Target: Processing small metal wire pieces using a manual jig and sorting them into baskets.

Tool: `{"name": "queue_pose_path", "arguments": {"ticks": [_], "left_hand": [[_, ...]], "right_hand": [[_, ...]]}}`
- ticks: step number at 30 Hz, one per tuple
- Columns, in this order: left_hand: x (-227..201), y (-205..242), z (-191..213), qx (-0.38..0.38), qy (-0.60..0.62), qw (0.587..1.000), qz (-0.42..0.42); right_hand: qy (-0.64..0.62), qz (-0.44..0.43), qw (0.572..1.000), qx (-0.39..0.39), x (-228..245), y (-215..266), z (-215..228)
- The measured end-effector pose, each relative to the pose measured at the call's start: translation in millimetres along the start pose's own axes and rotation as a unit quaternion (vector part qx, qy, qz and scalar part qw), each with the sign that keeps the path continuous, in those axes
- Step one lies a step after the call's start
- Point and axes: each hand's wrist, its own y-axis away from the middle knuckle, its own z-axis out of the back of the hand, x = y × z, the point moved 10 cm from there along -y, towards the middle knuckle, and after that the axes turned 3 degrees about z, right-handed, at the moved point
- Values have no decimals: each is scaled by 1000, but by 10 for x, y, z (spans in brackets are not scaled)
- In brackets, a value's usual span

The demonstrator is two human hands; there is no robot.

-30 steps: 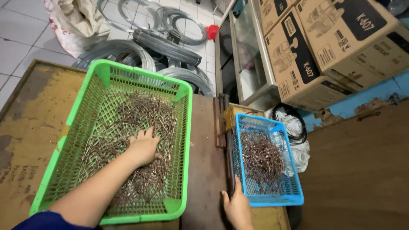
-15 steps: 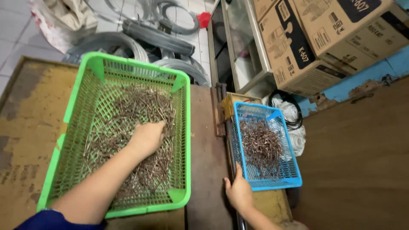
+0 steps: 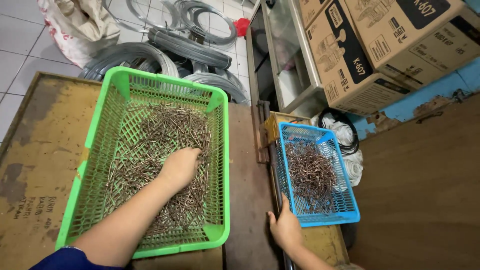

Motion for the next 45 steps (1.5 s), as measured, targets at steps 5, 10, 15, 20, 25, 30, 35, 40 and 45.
{"name": "queue_pose_path", "arguments": {"ticks": [5,10,15,20,25,30,35,40,45], "left_hand": [[-10,91,200,2,41,999,35],[-59,102,266,-15,54,998,35],[261,-191,-25,-50,67,996,22],[87,58,202,-20,101,993,63],[231,-88,40,-52,87,994,48],[28,92,361,-65,77,993,56],[41,64,277,-40,85,993,75],[-17,184,347,-19,160,979,121],[-48,202,270,15,141,983,118]], "right_hand": [[-3,-3,1000,1,31,11,17],[7,-20,1000,16,-10,18,38],[-21,4,1000,3,-63,-51,-60],[-15,0,1000,5,-96,-41,-88],[-22,-4,1000,12,-17,8,-5],[-31,-10,999,21,24,3,25],[-30,-18,999,35,28,34,50],[-30,-19,998,42,-6,15,1],[-24,-3,1000,14,-60,-53,-67]]}}
